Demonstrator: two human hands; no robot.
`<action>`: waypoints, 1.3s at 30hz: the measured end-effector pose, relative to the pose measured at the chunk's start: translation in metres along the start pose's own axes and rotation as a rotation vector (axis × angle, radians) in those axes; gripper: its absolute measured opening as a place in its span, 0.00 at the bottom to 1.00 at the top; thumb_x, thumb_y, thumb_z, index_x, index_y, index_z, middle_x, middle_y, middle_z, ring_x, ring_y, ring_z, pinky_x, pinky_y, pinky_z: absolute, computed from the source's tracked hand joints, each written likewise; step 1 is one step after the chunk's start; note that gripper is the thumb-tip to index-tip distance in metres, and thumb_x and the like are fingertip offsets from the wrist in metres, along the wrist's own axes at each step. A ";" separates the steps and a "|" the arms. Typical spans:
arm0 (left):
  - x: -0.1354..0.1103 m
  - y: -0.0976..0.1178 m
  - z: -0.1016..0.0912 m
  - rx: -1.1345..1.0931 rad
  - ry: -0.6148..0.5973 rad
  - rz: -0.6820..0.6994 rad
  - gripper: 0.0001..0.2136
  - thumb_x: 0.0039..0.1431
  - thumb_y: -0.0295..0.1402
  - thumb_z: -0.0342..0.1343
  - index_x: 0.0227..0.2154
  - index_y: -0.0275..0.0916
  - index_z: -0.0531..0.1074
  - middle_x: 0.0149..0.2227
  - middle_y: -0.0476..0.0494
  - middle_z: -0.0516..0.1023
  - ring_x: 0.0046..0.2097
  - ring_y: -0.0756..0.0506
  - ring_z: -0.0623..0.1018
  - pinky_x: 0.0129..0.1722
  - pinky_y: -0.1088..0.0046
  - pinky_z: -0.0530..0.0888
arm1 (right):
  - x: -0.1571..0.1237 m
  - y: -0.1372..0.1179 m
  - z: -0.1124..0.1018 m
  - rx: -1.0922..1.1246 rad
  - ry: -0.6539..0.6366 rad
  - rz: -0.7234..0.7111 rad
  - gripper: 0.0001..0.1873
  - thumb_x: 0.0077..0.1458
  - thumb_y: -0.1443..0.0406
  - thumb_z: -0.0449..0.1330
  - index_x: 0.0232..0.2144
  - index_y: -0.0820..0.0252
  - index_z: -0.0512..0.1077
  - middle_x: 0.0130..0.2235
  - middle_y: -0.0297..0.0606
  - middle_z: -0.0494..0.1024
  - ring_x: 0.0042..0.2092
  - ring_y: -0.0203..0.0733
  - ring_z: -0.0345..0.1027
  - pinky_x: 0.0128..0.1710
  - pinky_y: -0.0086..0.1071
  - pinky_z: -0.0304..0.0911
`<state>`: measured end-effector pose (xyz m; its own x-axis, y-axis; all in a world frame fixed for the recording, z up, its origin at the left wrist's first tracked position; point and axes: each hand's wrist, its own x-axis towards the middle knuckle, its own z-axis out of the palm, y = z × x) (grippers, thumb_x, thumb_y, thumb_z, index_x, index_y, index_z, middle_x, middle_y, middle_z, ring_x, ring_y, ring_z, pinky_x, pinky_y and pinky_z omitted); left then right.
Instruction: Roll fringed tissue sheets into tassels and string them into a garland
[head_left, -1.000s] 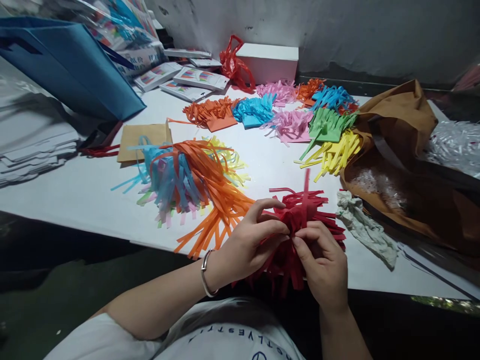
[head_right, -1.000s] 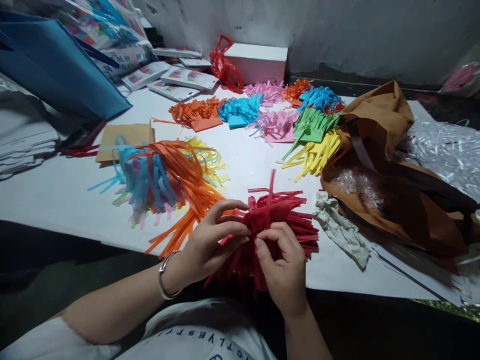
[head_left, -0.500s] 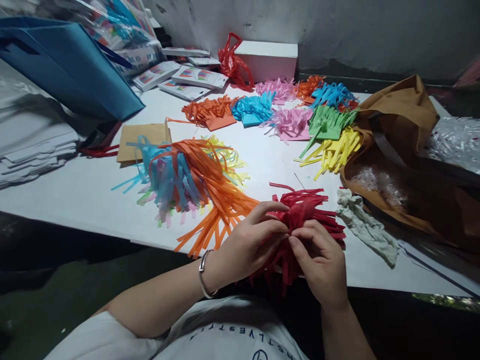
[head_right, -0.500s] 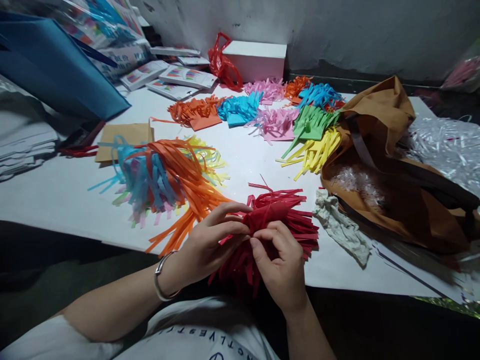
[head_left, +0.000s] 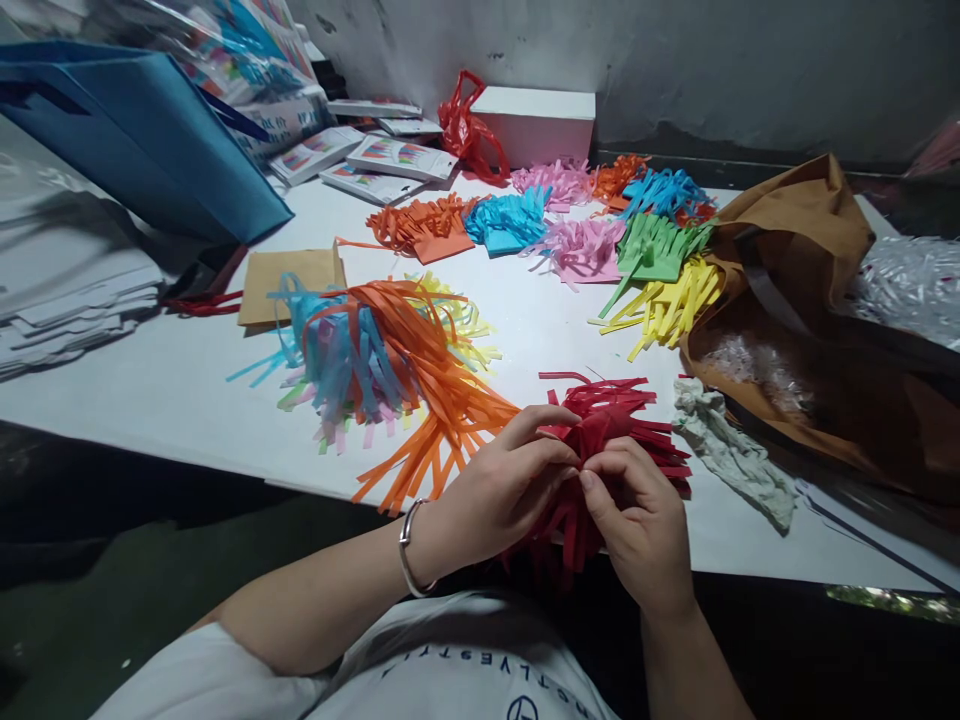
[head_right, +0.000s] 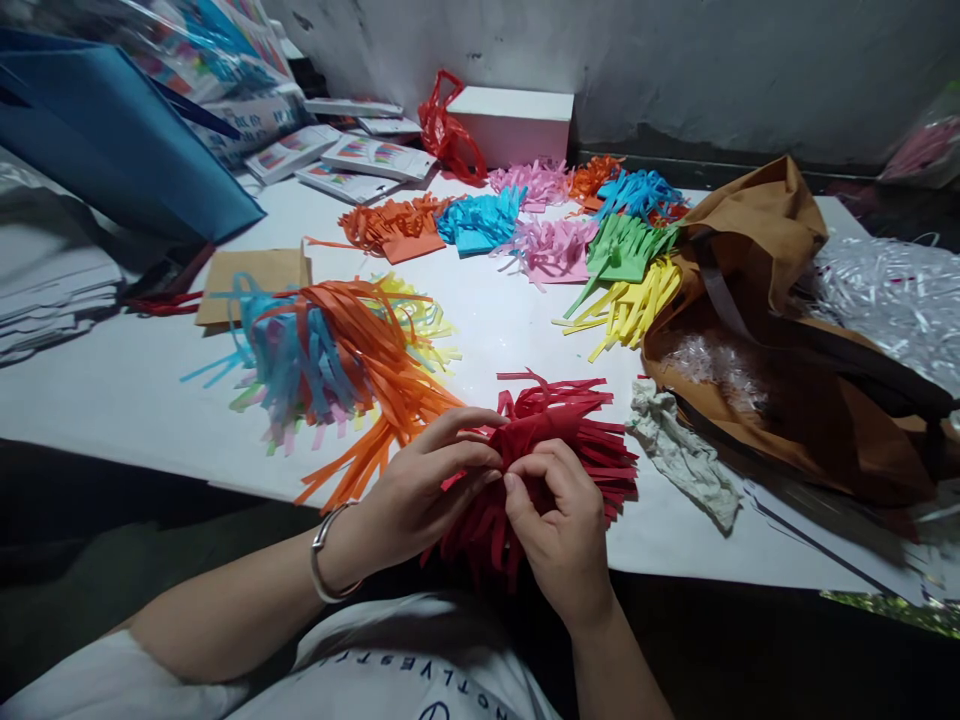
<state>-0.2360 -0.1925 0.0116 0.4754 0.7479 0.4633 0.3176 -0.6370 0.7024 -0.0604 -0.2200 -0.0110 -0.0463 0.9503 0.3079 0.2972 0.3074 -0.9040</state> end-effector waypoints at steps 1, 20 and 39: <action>0.000 0.001 -0.001 0.005 -0.007 -0.003 0.07 0.65 0.22 0.51 0.41 0.38 0.71 0.51 0.35 0.72 0.54 0.43 0.74 0.49 0.67 0.78 | 0.000 0.000 0.000 -0.012 0.008 -0.004 0.06 0.63 0.66 0.58 0.32 0.56 0.72 0.35 0.33 0.70 0.35 0.36 0.66 0.33 0.29 0.62; 0.000 0.004 -0.002 0.015 -0.028 -0.024 0.07 0.64 0.23 0.52 0.41 0.37 0.72 0.52 0.35 0.72 0.54 0.43 0.74 0.52 0.66 0.76 | -0.001 0.002 0.002 0.056 0.041 -0.024 0.07 0.59 0.70 0.59 0.30 0.55 0.73 0.34 0.32 0.71 0.36 0.36 0.67 0.35 0.29 0.63; 0.000 -0.007 -0.002 0.034 -0.001 0.015 0.06 0.67 0.22 0.51 0.36 0.37 0.70 0.48 0.37 0.72 0.47 0.46 0.76 0.44 0.71 0.77 | -0.007 -0.009 0.002 -0.416 0.133 -0.315 0.04 0.58 0.71 0.59 0.36 0.57 0.69 0.36 0.36 0.73 0.42 0.42 0.67 0.46 0.40 0.62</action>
<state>-0.2395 -0.1879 0.0080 0.4811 0.7382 0.4728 0.3381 -0.6539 0.6768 -0.0644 -0.2294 -0.0053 -0.0811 0.7927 0.6042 0.6422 0.5052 -0.5765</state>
